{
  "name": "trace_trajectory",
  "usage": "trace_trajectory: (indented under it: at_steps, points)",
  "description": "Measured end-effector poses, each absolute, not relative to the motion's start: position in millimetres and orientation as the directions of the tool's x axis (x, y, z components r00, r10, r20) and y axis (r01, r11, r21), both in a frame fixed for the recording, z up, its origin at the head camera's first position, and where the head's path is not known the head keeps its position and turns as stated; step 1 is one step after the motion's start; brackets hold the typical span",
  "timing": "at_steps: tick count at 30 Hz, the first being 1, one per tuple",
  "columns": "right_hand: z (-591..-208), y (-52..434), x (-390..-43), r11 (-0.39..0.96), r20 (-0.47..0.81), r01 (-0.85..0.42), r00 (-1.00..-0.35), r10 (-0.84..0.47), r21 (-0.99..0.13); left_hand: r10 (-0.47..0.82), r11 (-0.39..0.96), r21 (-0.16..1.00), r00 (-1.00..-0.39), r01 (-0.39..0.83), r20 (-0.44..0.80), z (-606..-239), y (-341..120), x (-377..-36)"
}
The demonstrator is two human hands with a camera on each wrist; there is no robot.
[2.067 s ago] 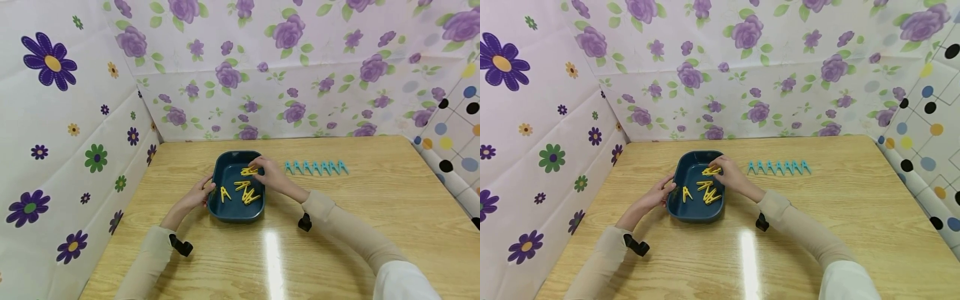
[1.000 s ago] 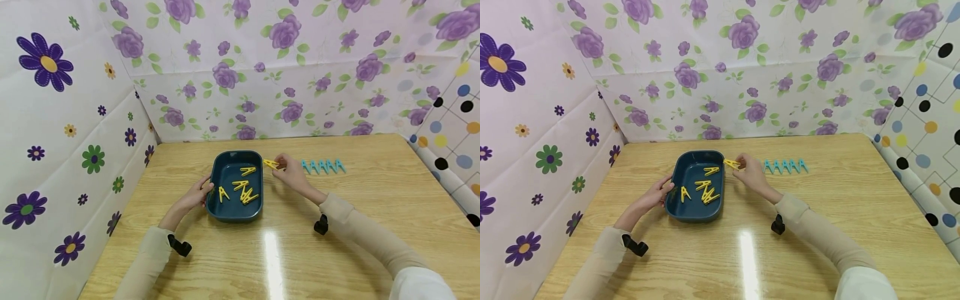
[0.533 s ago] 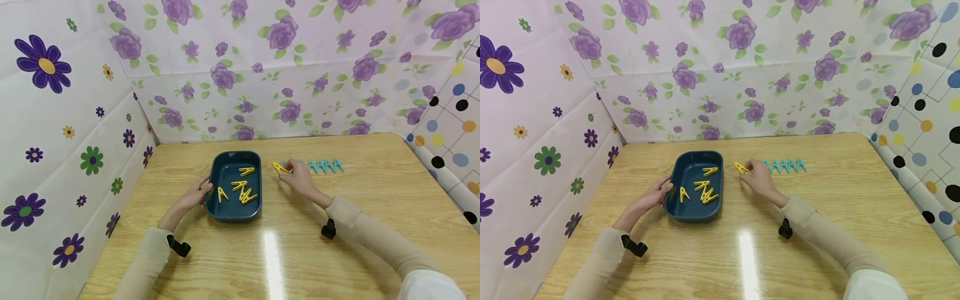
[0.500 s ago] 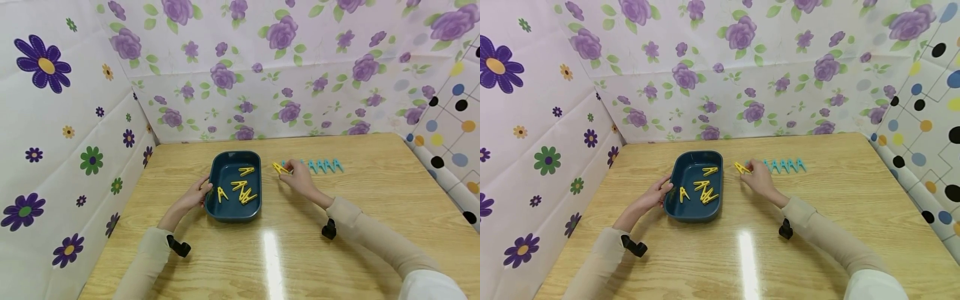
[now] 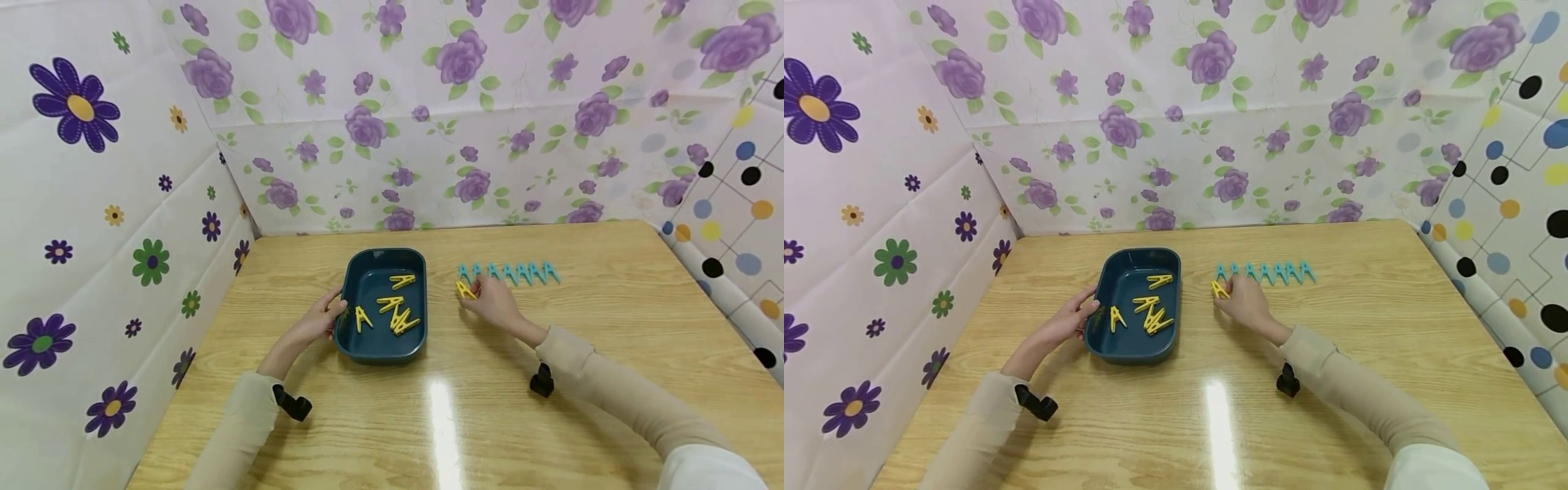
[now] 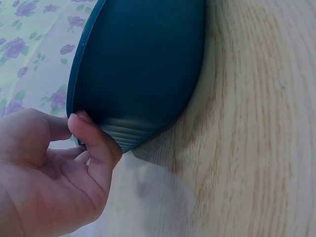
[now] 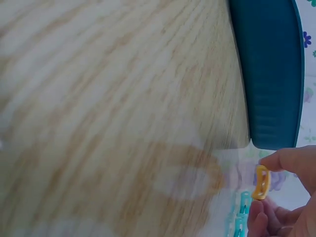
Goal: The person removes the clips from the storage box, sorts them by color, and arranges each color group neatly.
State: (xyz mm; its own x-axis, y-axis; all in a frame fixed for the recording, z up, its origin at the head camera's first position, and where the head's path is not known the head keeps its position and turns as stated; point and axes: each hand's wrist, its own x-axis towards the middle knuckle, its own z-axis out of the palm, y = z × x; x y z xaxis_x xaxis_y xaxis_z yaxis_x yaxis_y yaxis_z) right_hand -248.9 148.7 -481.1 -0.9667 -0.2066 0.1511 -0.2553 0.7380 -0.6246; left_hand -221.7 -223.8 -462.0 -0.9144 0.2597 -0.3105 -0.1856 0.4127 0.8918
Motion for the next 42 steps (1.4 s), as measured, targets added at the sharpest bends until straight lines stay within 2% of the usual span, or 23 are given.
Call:
trace_trajectory:
  at_steps: [11,22,35,42]
  points:
    - [-488.6,145.6,-250.6,0.837,0.012,-0.179,-0.979,-0.201,-0.518,0.268,0.398,0.894,-0.905,-0.207,-0.329,-462.3,-224.8,-222.9]
    - [-490.1,135.7,-253.2,0.856,-0.114,-0.073,-0.982,-0.152,-0.512,0.275,0.403,0.892,-0.903,-0.205,-0.331,-464.1,-226.5,-221.4]
    - [-487.9,132.2,-257.4,0.828,-0.042,-0.217,-0.96,-0.278,-0.517,0.281,0.4,0.897,-0.907,-0.187,-0.314,-463.7,-226.7,-222.7]
    - [-486.5,126.7,-258.4,0.84,-0.028,-0.217,-0.964,-0.265,-0.498,0.276,0.407,0.892,-0.905,-0.196,-0.325,-463.6,-227.0,-223.5]
